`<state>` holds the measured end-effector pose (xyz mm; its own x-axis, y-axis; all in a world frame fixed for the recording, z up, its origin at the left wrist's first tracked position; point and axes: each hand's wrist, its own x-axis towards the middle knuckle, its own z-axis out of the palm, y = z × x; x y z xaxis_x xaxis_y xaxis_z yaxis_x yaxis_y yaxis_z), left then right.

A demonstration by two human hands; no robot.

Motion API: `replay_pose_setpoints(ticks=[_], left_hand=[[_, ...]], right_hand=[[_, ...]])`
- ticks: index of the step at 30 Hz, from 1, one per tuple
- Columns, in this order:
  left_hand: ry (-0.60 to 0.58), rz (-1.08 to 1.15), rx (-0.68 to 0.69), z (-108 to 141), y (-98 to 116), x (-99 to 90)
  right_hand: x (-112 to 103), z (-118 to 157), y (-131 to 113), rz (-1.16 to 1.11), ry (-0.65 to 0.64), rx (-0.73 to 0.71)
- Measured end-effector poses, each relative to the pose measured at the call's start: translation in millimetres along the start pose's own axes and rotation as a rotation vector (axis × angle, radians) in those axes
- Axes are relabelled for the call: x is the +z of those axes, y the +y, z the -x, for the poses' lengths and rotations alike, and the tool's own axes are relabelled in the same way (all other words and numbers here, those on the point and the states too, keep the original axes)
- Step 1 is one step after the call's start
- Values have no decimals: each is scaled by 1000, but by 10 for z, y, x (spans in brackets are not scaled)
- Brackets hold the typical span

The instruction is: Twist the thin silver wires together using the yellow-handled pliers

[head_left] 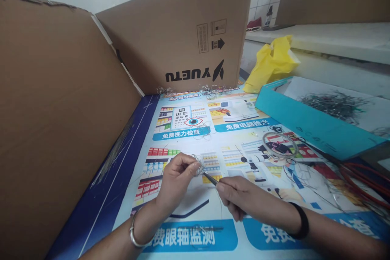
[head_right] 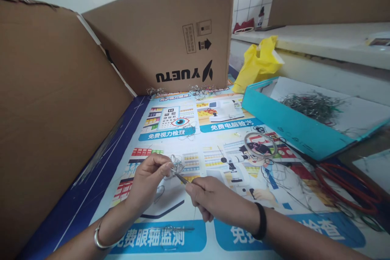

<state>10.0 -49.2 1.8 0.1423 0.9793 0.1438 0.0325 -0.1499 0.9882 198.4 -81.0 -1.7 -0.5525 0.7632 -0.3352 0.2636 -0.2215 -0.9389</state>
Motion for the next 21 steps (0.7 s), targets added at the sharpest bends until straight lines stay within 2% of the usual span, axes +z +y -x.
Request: replay_pose_setpoints(ticks=[7, 21], left_hand=[[-29, -2, -28, 51, -32, 47], [2, 27, -94, 62, -29, 61]], right_hand=[[22, -34, 90, -77, 13, 18], [13, -64, 123, -158, 1, 7]])
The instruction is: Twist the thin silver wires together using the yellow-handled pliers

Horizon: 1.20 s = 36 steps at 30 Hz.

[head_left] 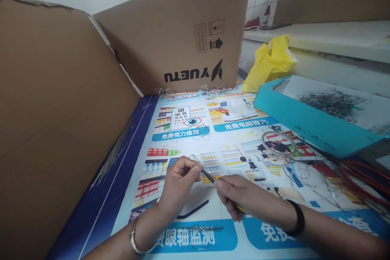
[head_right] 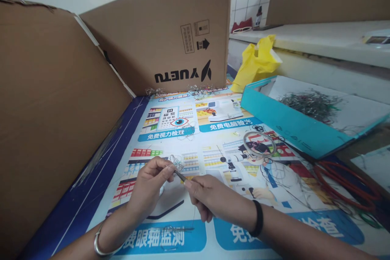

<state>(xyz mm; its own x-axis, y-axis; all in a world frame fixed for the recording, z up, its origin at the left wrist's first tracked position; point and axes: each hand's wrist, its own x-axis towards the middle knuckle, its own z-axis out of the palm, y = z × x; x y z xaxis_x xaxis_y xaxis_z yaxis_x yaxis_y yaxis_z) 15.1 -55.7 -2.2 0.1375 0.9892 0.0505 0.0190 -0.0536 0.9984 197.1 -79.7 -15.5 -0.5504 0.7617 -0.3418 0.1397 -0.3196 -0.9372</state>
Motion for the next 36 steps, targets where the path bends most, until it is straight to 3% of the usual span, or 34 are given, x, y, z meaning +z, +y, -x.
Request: replay_pose_setpoints(ticks=[11, 17, 23, 36], left_hand=[[-1, -44, 35, -2, 8, 7], [-29, -36, 79, -11, 36, -42], [9, 0, -4, -30, -4, -31], [-31, 69, -57, 15, 20, -9]], right_hand=[[29, 15, -73, 166, 38, 67], [46, 20, -108, 299, 61, 30], [39, 31, -66, 184, 31, 42], [33, -1, 14, 30, 11, 2]])
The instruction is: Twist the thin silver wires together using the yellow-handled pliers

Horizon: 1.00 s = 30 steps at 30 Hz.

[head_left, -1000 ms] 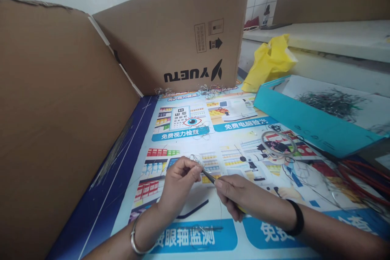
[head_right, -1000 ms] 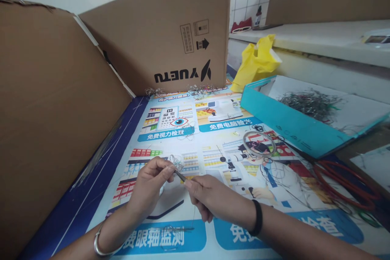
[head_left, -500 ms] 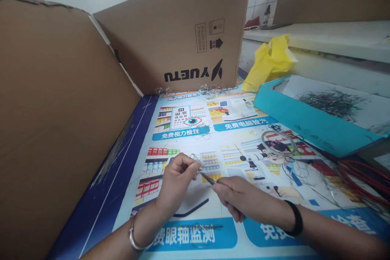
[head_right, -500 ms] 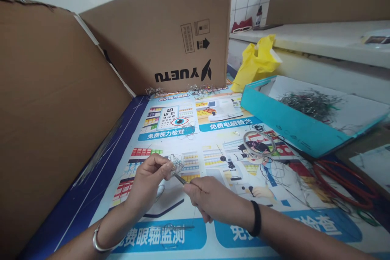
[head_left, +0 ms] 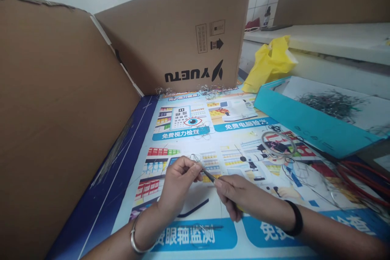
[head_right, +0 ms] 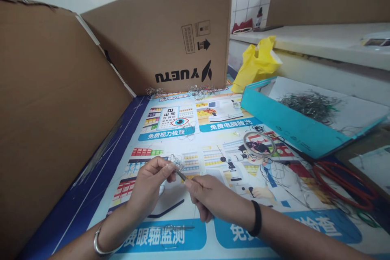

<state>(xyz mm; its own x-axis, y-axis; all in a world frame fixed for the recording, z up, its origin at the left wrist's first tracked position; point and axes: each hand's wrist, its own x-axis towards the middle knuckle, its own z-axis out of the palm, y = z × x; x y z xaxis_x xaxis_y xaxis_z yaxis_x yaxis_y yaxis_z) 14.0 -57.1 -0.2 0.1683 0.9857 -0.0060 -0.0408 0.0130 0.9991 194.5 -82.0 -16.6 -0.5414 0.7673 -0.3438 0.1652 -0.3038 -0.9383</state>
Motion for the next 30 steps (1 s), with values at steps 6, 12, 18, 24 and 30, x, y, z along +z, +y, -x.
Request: replay_pose_setpoints(ticks=[6, 12, 18, 24, 30], left_hand=[[-3, 14, -20, 8, 9, 28], [-4, 16, -21, -6, 13, 34], [-34, -15, 18, 5, -4, 24], [-80, -109, 90, 7, 31, -2], [-104, -147, 45, 16, 54, -12]], right_hand=[[-2, -9, 5, -6, -6, 1], [-6, 1, -26, 50, 0, -4], [16, 3, -96, 234, 73, 25], [-16, 15, -124, 418, 77, -87], [-45, 32, -140, 536, 82, -157]])
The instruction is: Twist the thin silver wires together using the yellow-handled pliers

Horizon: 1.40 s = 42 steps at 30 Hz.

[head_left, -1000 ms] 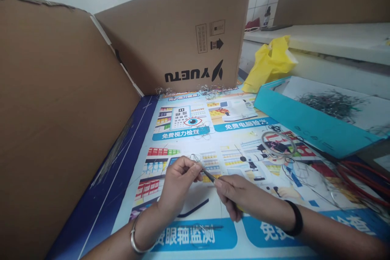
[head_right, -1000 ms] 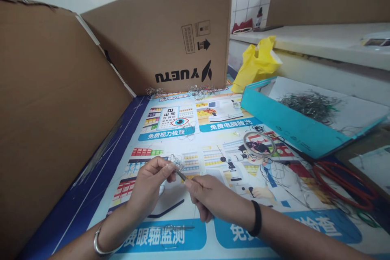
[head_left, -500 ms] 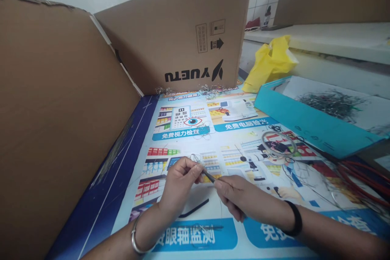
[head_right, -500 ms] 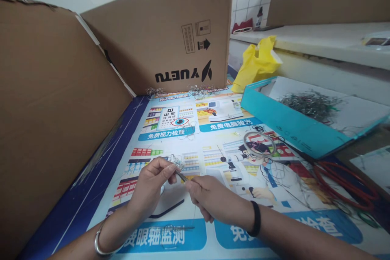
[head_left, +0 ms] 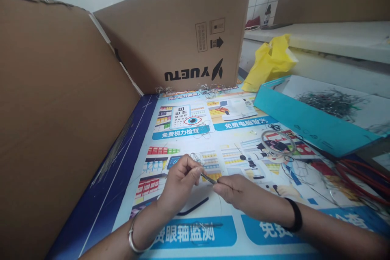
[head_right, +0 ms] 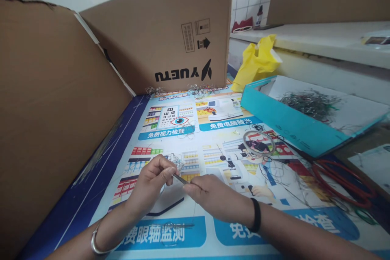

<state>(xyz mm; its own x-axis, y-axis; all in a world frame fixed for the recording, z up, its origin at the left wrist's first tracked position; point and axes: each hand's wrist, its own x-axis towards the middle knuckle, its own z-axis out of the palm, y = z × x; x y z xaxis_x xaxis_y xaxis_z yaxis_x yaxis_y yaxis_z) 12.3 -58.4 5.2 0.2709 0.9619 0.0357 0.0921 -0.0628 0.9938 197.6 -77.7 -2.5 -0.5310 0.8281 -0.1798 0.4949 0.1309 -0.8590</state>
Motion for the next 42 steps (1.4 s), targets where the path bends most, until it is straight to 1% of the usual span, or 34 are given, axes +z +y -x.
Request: replay_pose_setpoints(ticks=[8, 14, 17, 20, 23, 26, 29, 32, 34, 36, 40, 42], left_hand=[[-19, -41, -61, 10, 18, 21], [-47, -40, -87, 15, 43, 29], [-9, -63, -98, -4, 37, 30], [91, -171, -38, -23, 35, 27], [160, -382, 82, -26, 23, 11], [172, -645, 233, -19, -30, -22], [157, -863, 372, -12, -97, -54], [154, -946, 467, -8, -126, -61], [154, -941, 490, -7, -119, -51], [149, -925, 479, -6, -104, -35], [133, -883, 378, -10, -83, -15], [140, -875, 351, -12, -82, -15]], right_hand=[[-54, 44, -17, 182, -26, -24], [-89, 47, -26, 224, -63, -35], [-141, 54, -41, 248, -73, -10], [-219, 65, -46, 274, -76, -27], [-274, 74, -60, 300, 14, 21], [-253, 88, -95, 358, 82, 10], [-167, 105, -115, 453, 133, 1], [-80, 111, -91, 565, 198, 29], [-51, 106, -59, 612, 213, 37], [-47, 96, -28, 626, 219, 29], [-74, 72, 17, 609, 261, -29], [-84, 59, 36, 611, 286, -48]])
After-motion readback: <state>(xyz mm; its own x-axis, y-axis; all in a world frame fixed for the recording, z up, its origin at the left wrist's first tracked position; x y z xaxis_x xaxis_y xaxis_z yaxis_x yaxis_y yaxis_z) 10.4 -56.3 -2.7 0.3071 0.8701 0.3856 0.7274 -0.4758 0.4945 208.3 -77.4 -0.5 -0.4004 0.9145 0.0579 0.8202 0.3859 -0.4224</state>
